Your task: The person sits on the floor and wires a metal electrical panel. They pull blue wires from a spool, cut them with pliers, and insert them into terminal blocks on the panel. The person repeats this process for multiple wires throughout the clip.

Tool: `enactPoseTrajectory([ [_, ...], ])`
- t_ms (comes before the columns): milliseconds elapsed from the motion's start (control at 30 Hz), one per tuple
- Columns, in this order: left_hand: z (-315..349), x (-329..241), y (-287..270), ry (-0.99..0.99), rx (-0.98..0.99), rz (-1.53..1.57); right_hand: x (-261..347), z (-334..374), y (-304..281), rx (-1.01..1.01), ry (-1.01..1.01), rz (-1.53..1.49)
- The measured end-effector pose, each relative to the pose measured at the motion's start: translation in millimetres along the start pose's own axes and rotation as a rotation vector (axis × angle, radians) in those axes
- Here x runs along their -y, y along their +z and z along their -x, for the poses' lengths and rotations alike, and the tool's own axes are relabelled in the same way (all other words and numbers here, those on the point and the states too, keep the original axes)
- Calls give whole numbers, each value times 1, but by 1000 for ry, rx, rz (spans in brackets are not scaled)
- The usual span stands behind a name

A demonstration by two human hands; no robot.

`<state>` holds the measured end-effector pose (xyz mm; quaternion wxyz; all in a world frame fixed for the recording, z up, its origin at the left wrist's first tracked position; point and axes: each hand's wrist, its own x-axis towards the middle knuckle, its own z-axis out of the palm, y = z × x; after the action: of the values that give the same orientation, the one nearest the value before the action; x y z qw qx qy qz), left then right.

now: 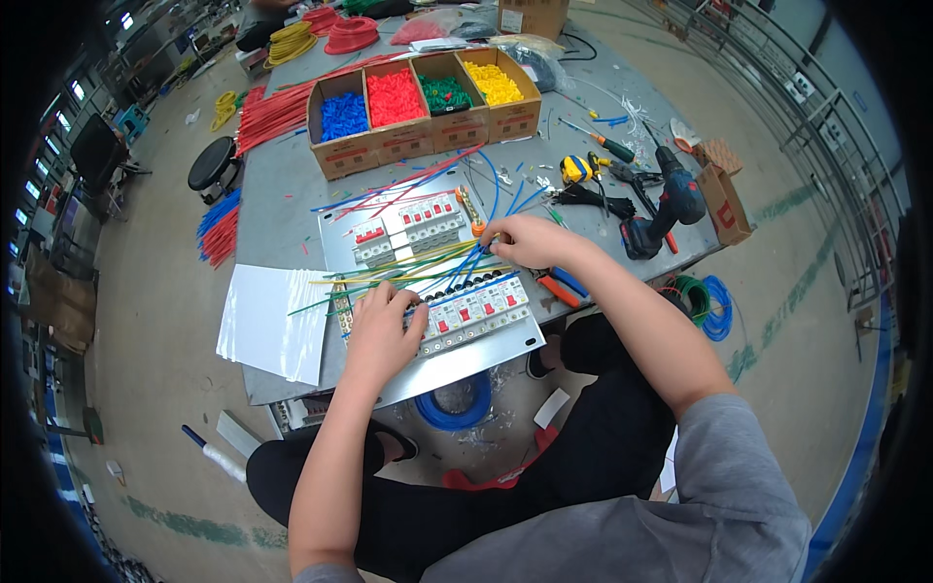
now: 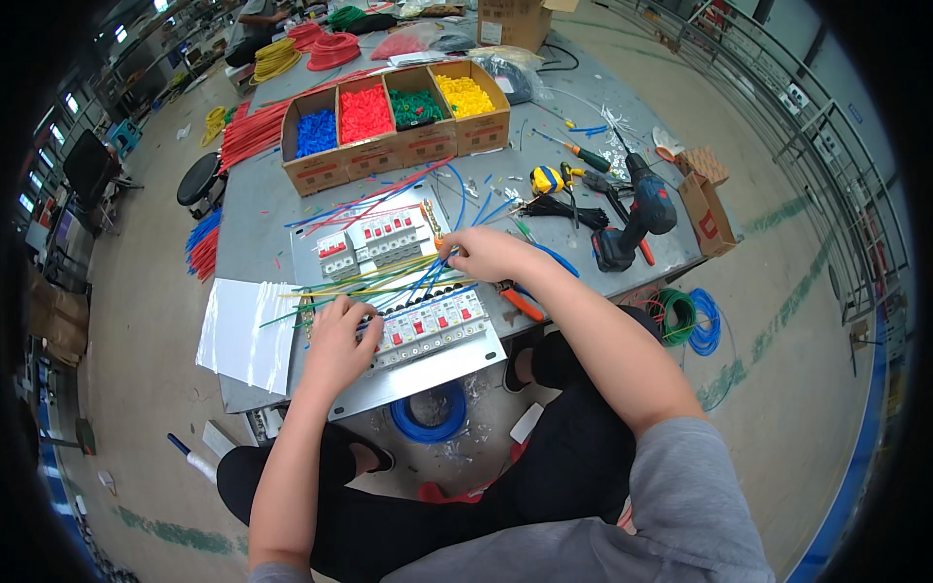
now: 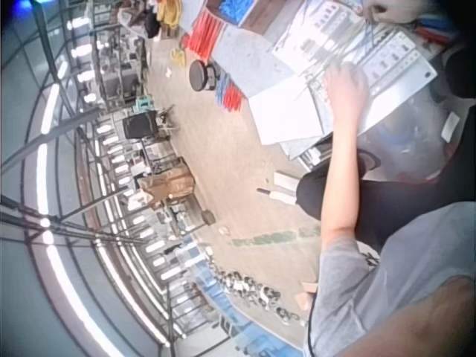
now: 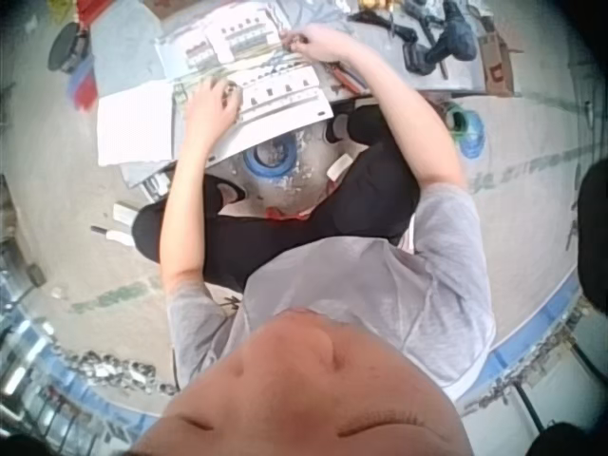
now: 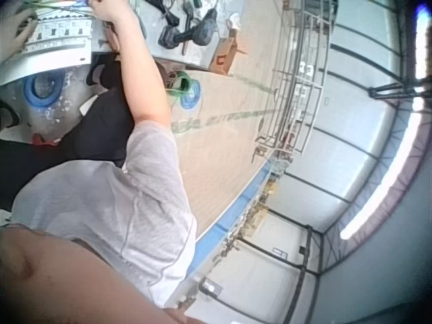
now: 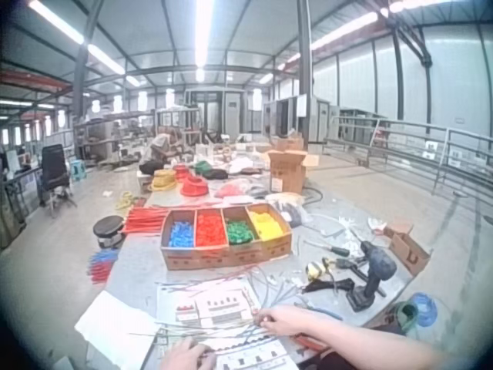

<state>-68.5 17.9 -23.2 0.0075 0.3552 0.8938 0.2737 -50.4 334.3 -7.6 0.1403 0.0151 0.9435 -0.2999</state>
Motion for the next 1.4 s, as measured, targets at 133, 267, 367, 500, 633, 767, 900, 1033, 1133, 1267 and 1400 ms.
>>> enactPoseTrajectory([
  [133, -3, 3, 3, 0, -8, -14, 10, -11, 0, -31, -34, 107],
  [267, -4, 6, 7, 11, -69, -9, 1, -32, 20, -27, -83, 214],
  [367, -4, 6, 5, -4, -85, -7, 2, -40, 22, -61, -84, 283],
  [500, -2, 8, 0, -42, -86, 25, 16, -39, 16, -56, -119, 293],
  [633, -1, 5, -4, -48, -83, 24, 10, -36, 27, -79, -139, 296],
  [767, 1, 9, -3, -23, -119, 22, 7, -35, 26, -124, -222, 333],
  [900, -2, 9, -10, -6, -245, 79, 10, -28, 7, -317, -362, 274],
  [1033, -7, 11, -22, -21, -381, 160, 27, -19, -27, -634, -431, 174],
  [1133, -8, 7, -30, -28, -427, 241, 43, -4, -45, -884, -458, -139],
  [1267, -6, -10, -39, 30, -466, 276, 64, 30, -64, -870, -628, -823],
  [1400, 10, -61, -69, 167, -570, 119, 82, 72, -67, -606, -768, -1370],
])
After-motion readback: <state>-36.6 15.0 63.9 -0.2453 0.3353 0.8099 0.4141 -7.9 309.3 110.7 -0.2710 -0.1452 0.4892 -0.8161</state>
